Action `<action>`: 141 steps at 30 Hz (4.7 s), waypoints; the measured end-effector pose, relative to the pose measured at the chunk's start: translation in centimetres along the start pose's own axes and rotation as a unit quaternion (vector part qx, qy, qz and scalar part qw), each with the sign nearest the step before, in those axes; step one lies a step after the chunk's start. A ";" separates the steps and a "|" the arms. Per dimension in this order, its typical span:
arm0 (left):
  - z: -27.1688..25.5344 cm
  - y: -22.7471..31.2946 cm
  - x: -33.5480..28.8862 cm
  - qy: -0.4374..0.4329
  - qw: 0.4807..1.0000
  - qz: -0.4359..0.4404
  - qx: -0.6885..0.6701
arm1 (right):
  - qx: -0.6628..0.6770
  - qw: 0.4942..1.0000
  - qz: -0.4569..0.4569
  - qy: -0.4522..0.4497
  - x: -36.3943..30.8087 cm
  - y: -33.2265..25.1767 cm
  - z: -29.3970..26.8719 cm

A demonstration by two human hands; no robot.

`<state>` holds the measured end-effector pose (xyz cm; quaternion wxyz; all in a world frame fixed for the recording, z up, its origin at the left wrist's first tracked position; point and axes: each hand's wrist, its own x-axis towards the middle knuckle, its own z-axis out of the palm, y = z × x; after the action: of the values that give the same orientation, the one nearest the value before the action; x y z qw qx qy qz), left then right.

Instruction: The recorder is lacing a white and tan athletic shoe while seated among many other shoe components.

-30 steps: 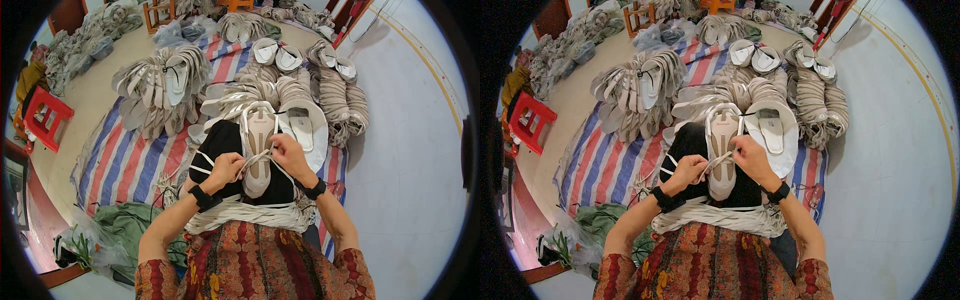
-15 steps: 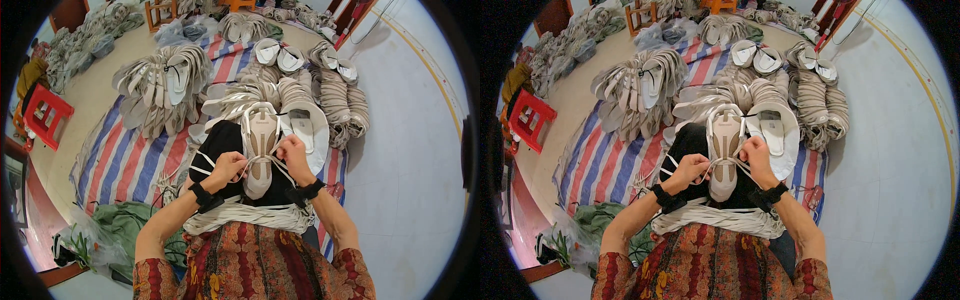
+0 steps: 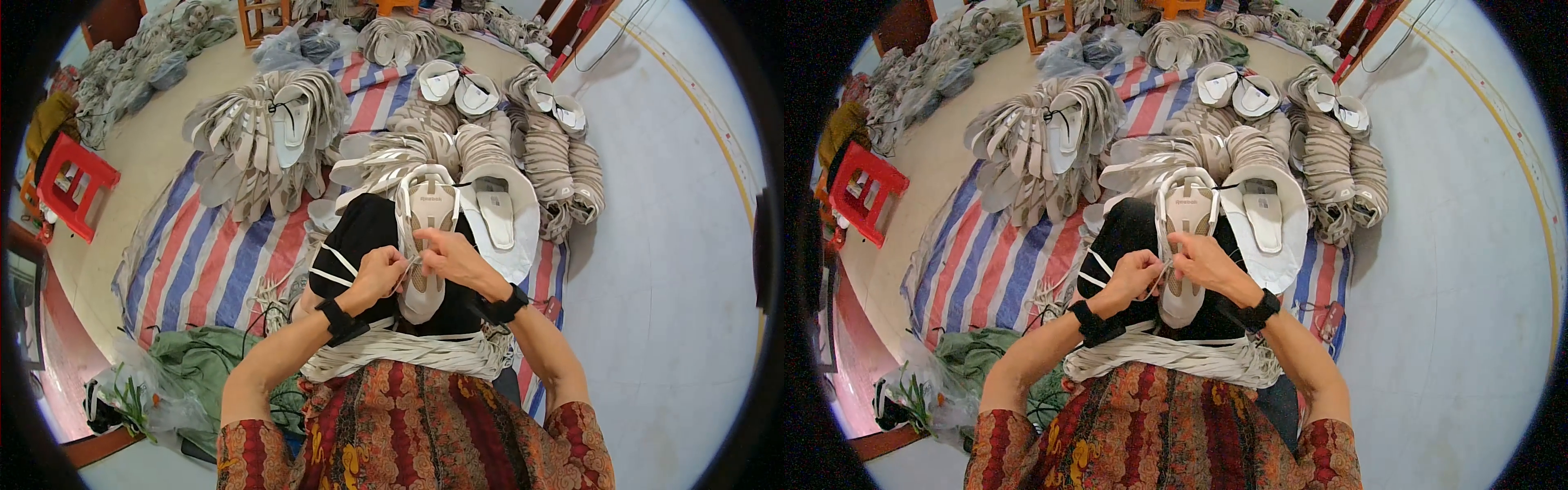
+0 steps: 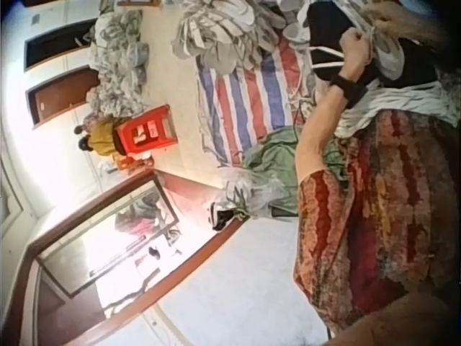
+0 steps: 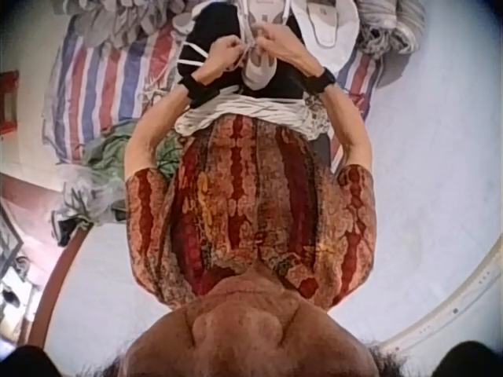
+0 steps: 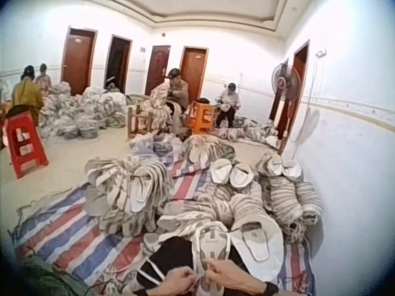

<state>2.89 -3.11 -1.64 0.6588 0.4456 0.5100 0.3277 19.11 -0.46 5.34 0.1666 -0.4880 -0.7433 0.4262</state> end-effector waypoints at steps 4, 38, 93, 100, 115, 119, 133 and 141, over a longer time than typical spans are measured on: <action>0.3 0.3 -0.2 0.028 0.994 0.045 0.096 | -0.071 0.995 -0.038 -0.067 0.9 0.6 0.0; -0.4 3.4 -0.5 0.107 0.801 0.398 0.434 | -0.291 0.939 -0.171 0.067 1.3 2.9 2.6; 0.0 8.2 6.2 0.061 0.757 0.458 0.461 | -0.203 0.820 -0.420 0.332 8.2 0.3 -9.1; -0.9 9.3 9.4 0.127 0.910 0.329 0.216 | 0.032 0.937 -0.126 0.324 4.0 6.3 -6.0; 1.3 6.7 9.6 0.136 0.946 0.271 0.113 | -0.167 0.900 -0.153 0.372 3.0 7.5 -5.0; 1.2 7.5 9.8 0.112 0.967 0.223 0.057 | -0.008 0.881 -0.109 0.459 3.7 2.9 -11.2; -1.6 14.2 8.7 0.057 0.970 0.212 -0.103 | 0.243 0.926 -0.183 0.222 7.2 -1.7 -7.6; -1.4 13.7 7.6 0.049 0.959 0.241 -0.139 | 0.423 0.877 -0.150 0.174 8.4 -1.6 -6.0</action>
<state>3.87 9.27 8.03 0.5899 0.4430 0.3685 0.5657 18.24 9.35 8.67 0.5456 -0.3200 -0.5153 0.5783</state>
